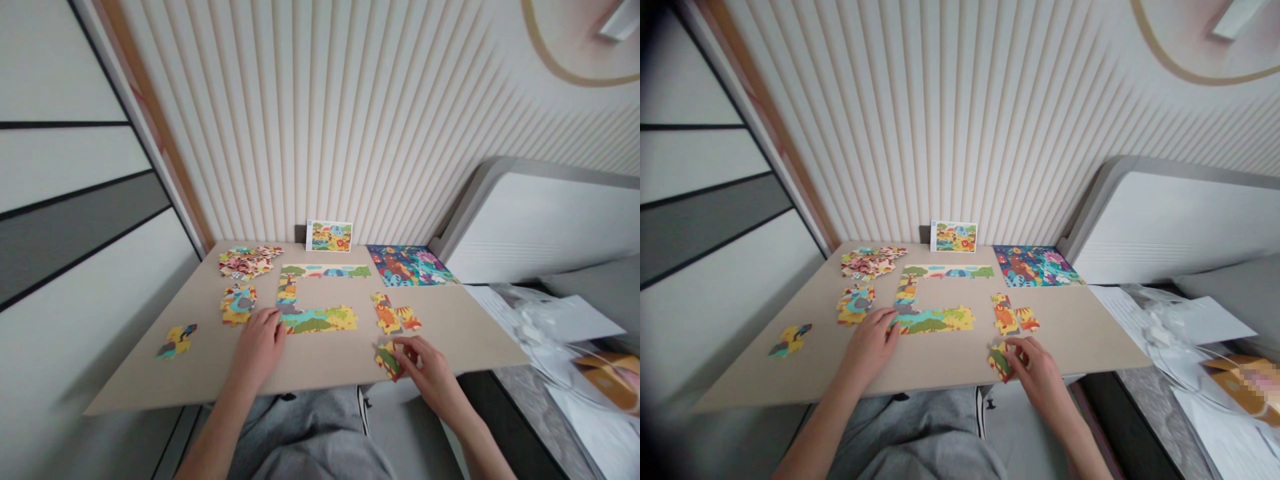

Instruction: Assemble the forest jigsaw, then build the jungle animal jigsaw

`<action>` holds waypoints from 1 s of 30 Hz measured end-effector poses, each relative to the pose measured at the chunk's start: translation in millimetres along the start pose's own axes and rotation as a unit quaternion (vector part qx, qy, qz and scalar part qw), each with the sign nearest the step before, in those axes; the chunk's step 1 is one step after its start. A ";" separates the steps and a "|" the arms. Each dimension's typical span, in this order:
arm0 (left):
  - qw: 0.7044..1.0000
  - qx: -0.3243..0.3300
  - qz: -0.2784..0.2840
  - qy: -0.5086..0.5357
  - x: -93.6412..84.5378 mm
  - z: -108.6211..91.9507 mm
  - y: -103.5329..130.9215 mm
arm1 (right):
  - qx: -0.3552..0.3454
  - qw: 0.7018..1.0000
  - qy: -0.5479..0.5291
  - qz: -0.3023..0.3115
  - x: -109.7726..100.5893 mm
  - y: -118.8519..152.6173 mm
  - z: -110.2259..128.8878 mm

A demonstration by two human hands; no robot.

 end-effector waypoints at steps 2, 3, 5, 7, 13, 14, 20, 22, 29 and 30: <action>1.000 -0.001 0.000 0.001 -1.2 -0.9 0.2 | 0.013 1.000 -0.025 -0.012 -3.2 -3.7 -5.8; 1.000 -0.002 -0.001 0.001 -2.0 -1.3 0.4 | 0.018 0.999 -0.041 -0.021 -3.9 -5.6 -8.1; 1.000 -0.005 -0.003 0.003 -3.4 -1.9 0.6 | 0.027 0.995 -0.081 -0.043 -3.0 -9.4 -11.8; 1.000 -0.007 -0.005 0.006 -4.3 -2.2 0.7 | 0.043 0.987 -0.140 -0.061 0.9 -13.8 -14.9; 1.000 -0.005 0.001 0.011 -2.4 -1.5 0.3 | 0.082 0.943 -0.309 -0.091 11.1 -34.0 -16.2; 1.000 -0.004 0.002 0.010 -2.0 -1.3 0.3 | 0.081 0.939 -0.320 -0.097 10.4 -37.6 -15.5; 1.000 -0.005 0.001 0.012 -1.4 -0.2 0.6 | 0.069 0.932 -0.344 -0.090 8.1 -59.7 -14.3; 1.000 -0.005 0.000 0.012 -2.0 -0.4 0.6 | 0.068 0.935 -0.337 -0.086 7.5 -72.8 -16.7; 1.000 -0.006 -0.001 0.020 -2.1 -0.1 0.4 | 0.077 0.958 -0.270 -0.062 9.5 -153.3 -35.2; 1.000 -0.007 -0.002 0.023 -2.1 0.1 0.3 | 0.085 0.958 -0.267 -0.053 12.0 -163.9 -38.4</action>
Point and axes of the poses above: each hand's wrist, its own y-axis away from the middle knuckle, its own x-axis out of the palm, z = x × y, the point moved 8 cm from there along -y, towards the middle knuckle, and after that the axes turned 11 degrees about -y, right-handed, at the moved point
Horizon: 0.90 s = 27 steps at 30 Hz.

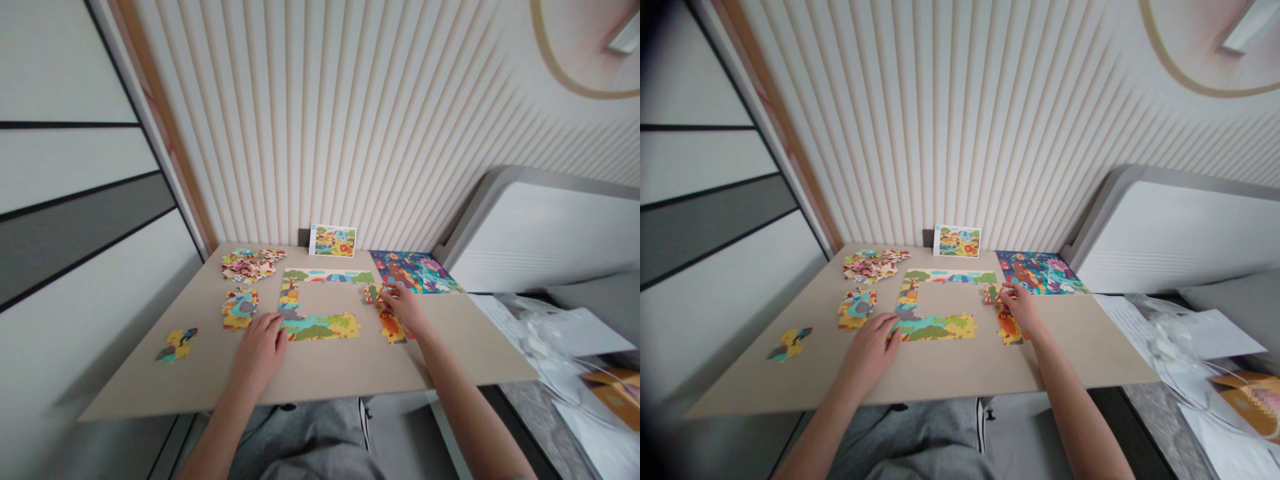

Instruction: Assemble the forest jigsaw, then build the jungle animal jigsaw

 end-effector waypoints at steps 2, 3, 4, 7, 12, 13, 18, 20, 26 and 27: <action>1.000 -0.001 -0.003 0.006 -0.3 0.4 -0.1 | 0.006 1.000 0.008 0.007 3.7 -16.6 -3.1; 1.000 -0.002 -0.004 0.008 -0.5 0.5 -0.2 | 0.004 1.000 0.009 0.008 5.2 -22.1 -3.8; 1.000 -0.003 -0.005 0.009 -0.8 0.4 -0.2 | -0.003 1.000 0.009 0.007 6.0 -25.7 -4.1; 1.000 -0.002 -0.002 0.007 -1.5 -0.4 -0.2 | -0.034 0.999 0.013 0.005 6.1 -27.5 -3.8; 1.000 -0.009 -0.004 0.012 -2.6 -0.1 0.2 | -0.087 0.996 0.036 -0.005 -1.9 -18.9 -1.5; 1.000 -0.009 -0.005 0.011 -2.3 0.3 0.4 | -0.085 0.996 0.032 -0.012 -4.8 -18.1 -1.9; 1.000 -0.001 0.002 -0.004 3.0 1.9 1.4 | -0.074 0.995 -0.030 -0.055 -18.3 -16.2 0.3; 1.000 0.003 0.001 -0.007 4.0 2.2 1.4 | -0.065 0.995 -0.052 -0.063 -21.0 -15.3 0.4; 1.000 0.001 -0.005 -0.005 3.1 2.1 1.3 | -0.059 0.994 -0.062 -0.068 -19.9 -13.5 -4.4; 1.000 0.001 -0.004 -0.006 3.2 1.9 1.3 | -0.067 0.994 -0.061 -0.067 -19.0 -13.8 -4.4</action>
Point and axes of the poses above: each hand's wrist, its own y-axis away from the middle knuckle, its own x-axis out of the palm, z = x × y, the point moved 8 cm from there along -y, towards the middle knuckle, and after that the axes turned 11 degrees about -y, right-handed, at the moved point
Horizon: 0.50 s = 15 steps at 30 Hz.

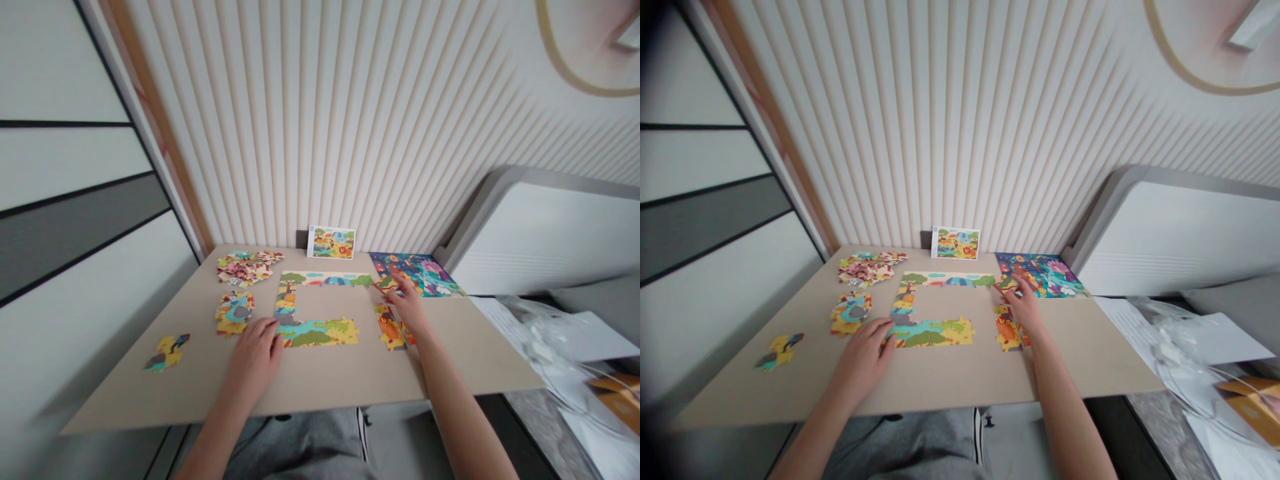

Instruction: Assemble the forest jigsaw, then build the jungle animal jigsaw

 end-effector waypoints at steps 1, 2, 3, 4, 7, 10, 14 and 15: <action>1.000 0.000 0.000 0.000 0.2 -0.1 -0.1 | -0.009 1.000 -0.001 0.002 0.8 -0.4 0.1; 1.000 0.001 0.000 0.001 0.4 0.0 -0.1 | -0.017 1.000 -0.003 0.003 1.1 -1.0 0.2; 1.000 0.001 -0.002 0.003 0.5 0.2 -0.2 | -0.024 1.000 -0.004 0.003 1.0 -1.8 0.2; 1.000 0.001 -0.004 0.006 0.6 0.5 -0.2 | -0.030 1.000 -0.003 0.004 0.8 -2.8 0.2; 1.000 0.001 -0.009 0.011 1.5 2.0 -0.2 | -0.043 0.999 0.025 0.019 1.0 -5.6 0.7; 1.000 0.002 -0.006 0.008 2.9 2.6 0.1 | -0.068 0.995 0.061 0.034 2.9 -6.2 4.1; 1.000 0.000 -0.004 0.008 3.0 2.7 0.3 | -0.098 0.991 0.084 0.040 7.1 -5.4 5.8; 1.000 -0.001 -0.004 0.010 2.7 2.6 0.2 | -0.103 0.989 0.096 0.043 8.6 -6.0 4.9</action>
Point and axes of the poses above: each hand's wrist, its own y-axis away from the middle knuckle, its own x-axis out of the palm, z = x × y, the point moved 8 cm from there along -y, towards the middle knuckle, and after that the axes turned 11 degrees about -y, right-handed, at the moved point
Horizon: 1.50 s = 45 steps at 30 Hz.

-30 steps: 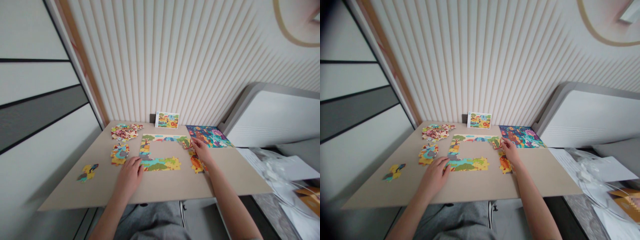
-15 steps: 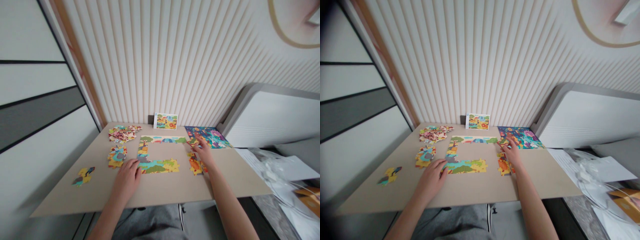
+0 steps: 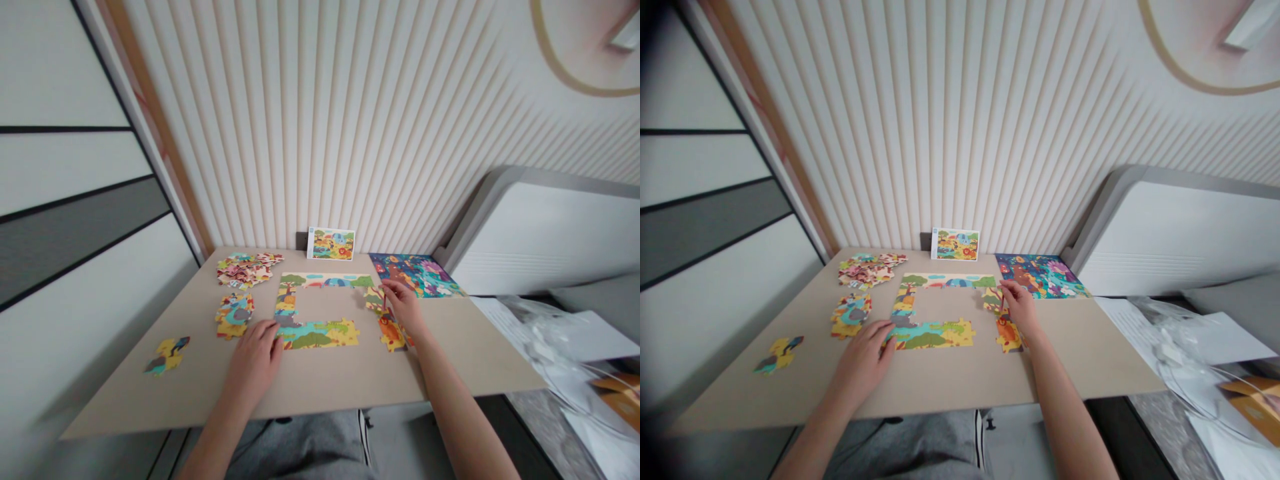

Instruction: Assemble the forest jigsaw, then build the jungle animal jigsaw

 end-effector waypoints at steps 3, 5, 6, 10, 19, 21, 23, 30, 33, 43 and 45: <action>1.000 0.001 -0.001 0.002 -1.3 -1.0 -0.1 | -0.009 0.998 0.051 0.022 5.1 -6.2 -5.1; 1.000 0.001 -0.002 -0.002 -2.3 -1.7 -0.2 | -0.011 0.995 0.095 0.042 8.6 -14.1 -9.9; 1.000 0.001 -0.002 -0.004 -2.9 -2.0 -0.2 | -0.012 0.992 0.114 0.052 10.5 -18.8 -12.2; 1.000 0.001 -0.001 -0.002 -4.8 -3.3 -0.1 | -0.014 0.983 0.159 0.089 19.3 -36.8 -18.4; 1.000 0.000 0.004 -0.006 -2.0 -2.4 0.6 | -0.046 0.951 0.264 0.154 35.0 -23.5 -14.4; 1.000 0.000 0.004 -0.004 -2.4 -2.6 0.6 | -0.067 0.935 0.294 0.186 39.2 -13.1 -11.6; 1.000 0.000 0.004 -0.003 -3.3 -2.8 0.5 | -0.081 0.921 0.326 0.200 40.7 -6.0 -8.8; 1.000 -0.003 0.000 0.008 -5.0 -2.8 -0.7 | -0.058 0.883 0.428 0.185 39.8 -3.6 -1.6; 1.000 -0.005 0.003 0.004 -3.8 -2.2 -0.6 | -0.058 0.877 0.435 0.197 41.7 -2.8 1.8; 1.000 -0.003 0.008 0.002 -1.2 -0.8 -0.2 | -0.063 0.865 0.444 0.224 43.4 -3.1 7.5; 1.000 -0.003 0.008 0.002 -0.8 -0.8 -0.1 | -0.075 0.862 0.446 0.231 46.1 -1.7 11.0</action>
Point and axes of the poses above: each hand's wrist, its own y-axis away from the middle knuckle, its own x-axis out of the palm, z = x × y, the point moved 8 cm from there along -y, towards the middle knuckle, and after that the axes turned 11 degrees about -y, right-handed, at the moved point
